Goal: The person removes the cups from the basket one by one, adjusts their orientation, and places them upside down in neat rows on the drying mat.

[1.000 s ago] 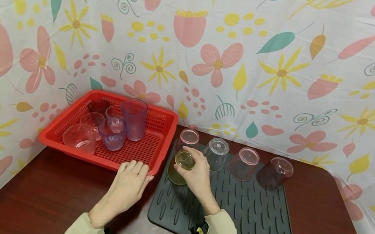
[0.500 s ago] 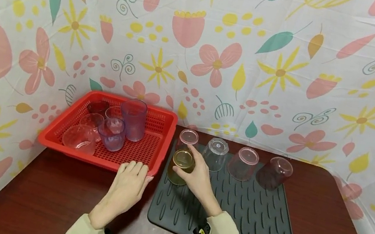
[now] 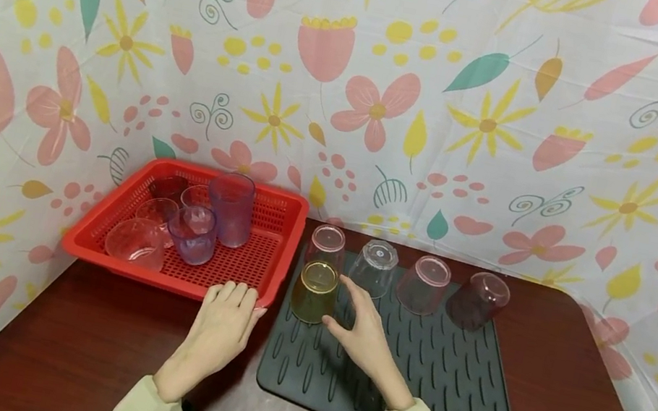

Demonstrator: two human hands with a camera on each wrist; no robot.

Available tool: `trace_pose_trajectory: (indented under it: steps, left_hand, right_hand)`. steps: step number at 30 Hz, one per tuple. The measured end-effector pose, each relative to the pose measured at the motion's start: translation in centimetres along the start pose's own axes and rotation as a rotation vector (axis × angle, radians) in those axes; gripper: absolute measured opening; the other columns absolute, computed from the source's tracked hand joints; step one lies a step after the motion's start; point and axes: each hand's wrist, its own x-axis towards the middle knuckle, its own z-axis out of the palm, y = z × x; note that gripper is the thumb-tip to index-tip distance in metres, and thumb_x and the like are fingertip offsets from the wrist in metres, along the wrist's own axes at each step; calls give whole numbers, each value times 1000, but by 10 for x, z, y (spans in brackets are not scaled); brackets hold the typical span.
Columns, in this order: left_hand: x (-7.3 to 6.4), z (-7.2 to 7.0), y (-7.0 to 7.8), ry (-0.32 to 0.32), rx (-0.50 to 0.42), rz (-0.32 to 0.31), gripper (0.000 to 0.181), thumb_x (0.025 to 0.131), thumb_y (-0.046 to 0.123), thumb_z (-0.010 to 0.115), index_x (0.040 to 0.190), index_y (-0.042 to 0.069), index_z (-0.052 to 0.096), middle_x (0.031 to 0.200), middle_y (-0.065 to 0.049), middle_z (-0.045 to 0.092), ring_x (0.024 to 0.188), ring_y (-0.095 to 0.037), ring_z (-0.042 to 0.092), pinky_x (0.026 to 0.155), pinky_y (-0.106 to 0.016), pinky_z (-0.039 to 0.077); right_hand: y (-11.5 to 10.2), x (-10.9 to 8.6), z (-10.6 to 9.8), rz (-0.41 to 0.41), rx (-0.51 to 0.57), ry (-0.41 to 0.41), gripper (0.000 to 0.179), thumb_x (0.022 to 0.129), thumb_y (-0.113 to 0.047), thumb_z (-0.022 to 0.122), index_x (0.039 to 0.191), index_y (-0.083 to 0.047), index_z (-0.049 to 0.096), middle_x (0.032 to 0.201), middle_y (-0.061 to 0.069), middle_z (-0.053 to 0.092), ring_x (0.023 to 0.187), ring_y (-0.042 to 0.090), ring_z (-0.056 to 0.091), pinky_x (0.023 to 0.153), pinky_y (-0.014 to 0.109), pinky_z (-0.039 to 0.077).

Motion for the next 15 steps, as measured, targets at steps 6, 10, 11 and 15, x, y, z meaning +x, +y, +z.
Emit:
trace_pose_trajectory:
  steps: [6,10,11,15]
  left_hand:
    - [0,0,0,-3,-2,-5,20,96,24,55,84,8,50,76,-7,49,77,-27,48,77,-40,40]
    - [0,0,0,-1,-8,-5,20,96,24,53,84,9,49,76,-7,49,78,-27,49,77,-40,39]
    - [0,0,0,-2,-8,-6,20,96,24,53,84,9,49,76,-7,49,78,-27,49,77,-40,40]
    - [-1,0,0,-8,-5,-9,20,96,25,53,84,9,49,77,-7,49,79,-27,49,78,-40,40]
  right_hand:
    - [8,-18,-11,44,-95,-48,71,87,-16,72,148,-11,37,145,16,44,132,37,45,99,58,44]
    - [15,-34,-21,41,-175,-78,65,89,-17,69,146,-9,40,143,19,45,132,39,44,100,59,42]
    - [17,-38,-23,41,-192,-89,64,89,-17,69,146,-8,40,143,20,45,132,40,44,100,59,42]
    - [22,-55,-33,61,-248,-130,61,90,-19,68,144,-8,43,140,20,47,131,40,44,99,59,42]
